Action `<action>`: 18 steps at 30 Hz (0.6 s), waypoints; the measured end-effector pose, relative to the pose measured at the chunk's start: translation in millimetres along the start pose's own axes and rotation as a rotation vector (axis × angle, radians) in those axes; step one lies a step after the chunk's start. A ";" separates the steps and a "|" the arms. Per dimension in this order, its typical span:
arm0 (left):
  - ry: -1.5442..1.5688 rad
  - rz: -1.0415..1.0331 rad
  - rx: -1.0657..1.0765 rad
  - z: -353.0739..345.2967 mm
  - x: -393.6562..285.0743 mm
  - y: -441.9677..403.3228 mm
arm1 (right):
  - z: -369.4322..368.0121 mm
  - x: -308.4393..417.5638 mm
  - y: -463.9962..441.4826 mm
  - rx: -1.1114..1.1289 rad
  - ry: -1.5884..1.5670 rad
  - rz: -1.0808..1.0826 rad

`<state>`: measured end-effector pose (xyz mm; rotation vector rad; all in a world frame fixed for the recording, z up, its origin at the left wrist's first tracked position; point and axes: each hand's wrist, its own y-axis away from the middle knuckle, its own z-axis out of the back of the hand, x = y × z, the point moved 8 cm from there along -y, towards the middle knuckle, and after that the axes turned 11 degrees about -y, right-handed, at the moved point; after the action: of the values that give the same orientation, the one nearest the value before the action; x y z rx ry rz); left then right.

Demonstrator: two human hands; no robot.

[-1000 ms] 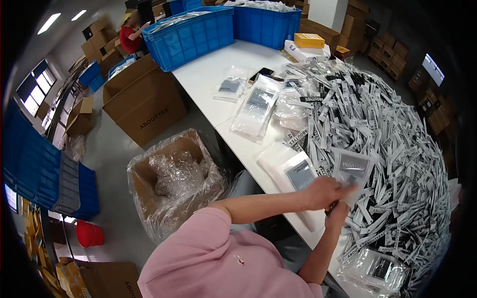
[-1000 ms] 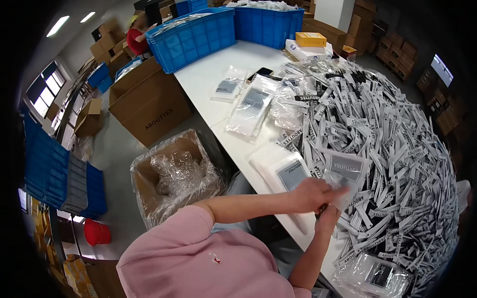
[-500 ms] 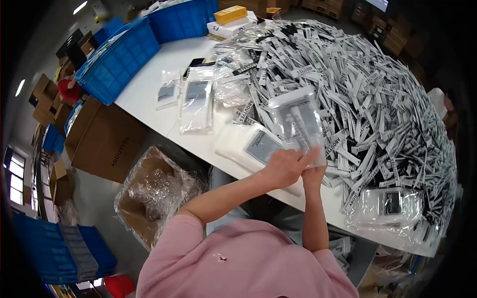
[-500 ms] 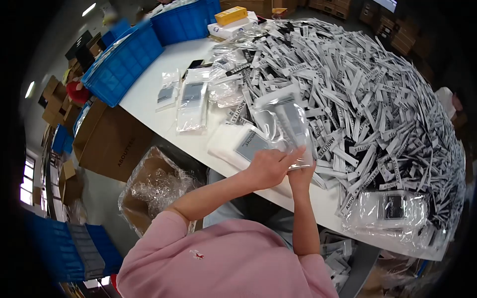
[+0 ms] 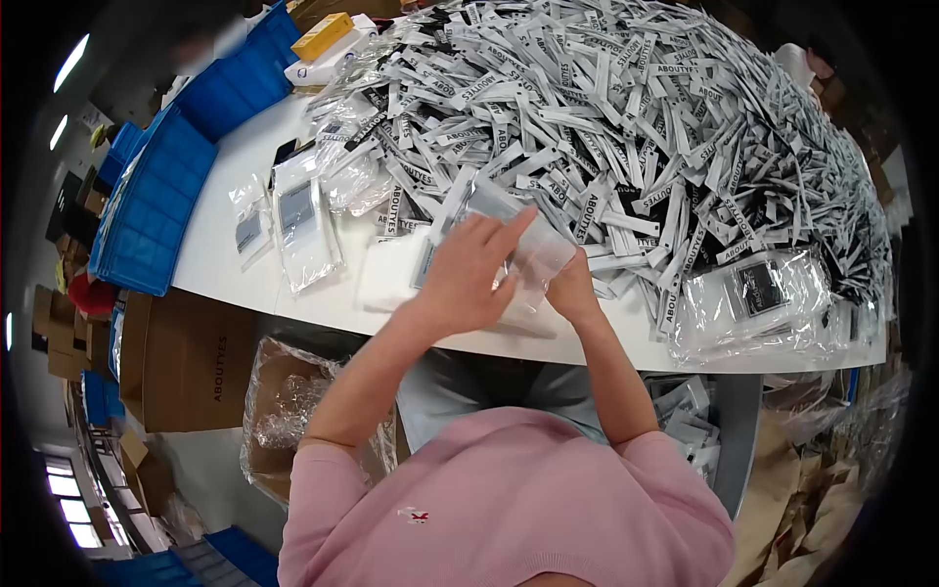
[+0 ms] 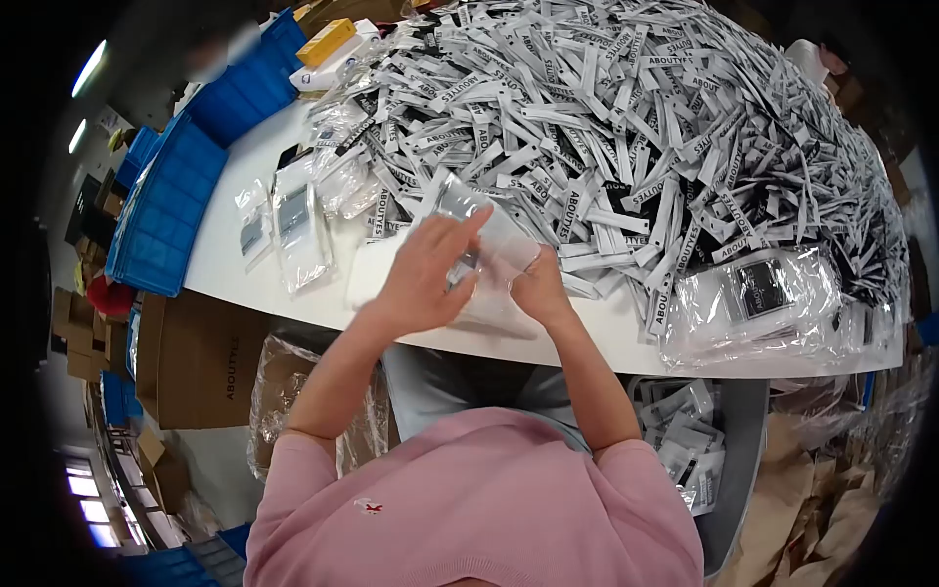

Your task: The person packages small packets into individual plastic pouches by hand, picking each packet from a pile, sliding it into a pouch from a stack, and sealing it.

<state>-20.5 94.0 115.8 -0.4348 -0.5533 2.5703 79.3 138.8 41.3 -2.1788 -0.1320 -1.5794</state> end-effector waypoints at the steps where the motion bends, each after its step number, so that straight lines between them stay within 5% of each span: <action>1: -0.125 -0.060 -0.008 8.7 -1.4 -7.8 | -1.0 -6.5 1.9 0.113 0.065 -0.028; 3: -0.089 -0.114 0.053 13.5 5.2 -17.8 | -5.9 -8.8 5.5 0.177 0.064 -0.096; 5: 0.198 0.163 0.467 -8.0 33.2 -18.2 | -10.7 -20.7 9.6 0.282 -0.081 -0.230; 10: 0.641 0.305 0.505 -29.0 40.3 -6.0 | -7.2 -17.5 8.1 0.233 -0.078 -0.284; 13: 0.642 0.342 0.549 -34.4 41.6 1.4 | -11.1 -16.2 8.0 0.376 0.121 -0.228; 18: 0.543 0.429 0.503 -39.8 59.2 14.8 | 1.2 -20.4 17.2 0.236 -0.268 -0.389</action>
<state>-60.2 124.0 62.6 -1.1018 0.4117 2.6702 79.0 127.5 17.1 -2.2539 -0.8253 -1.3611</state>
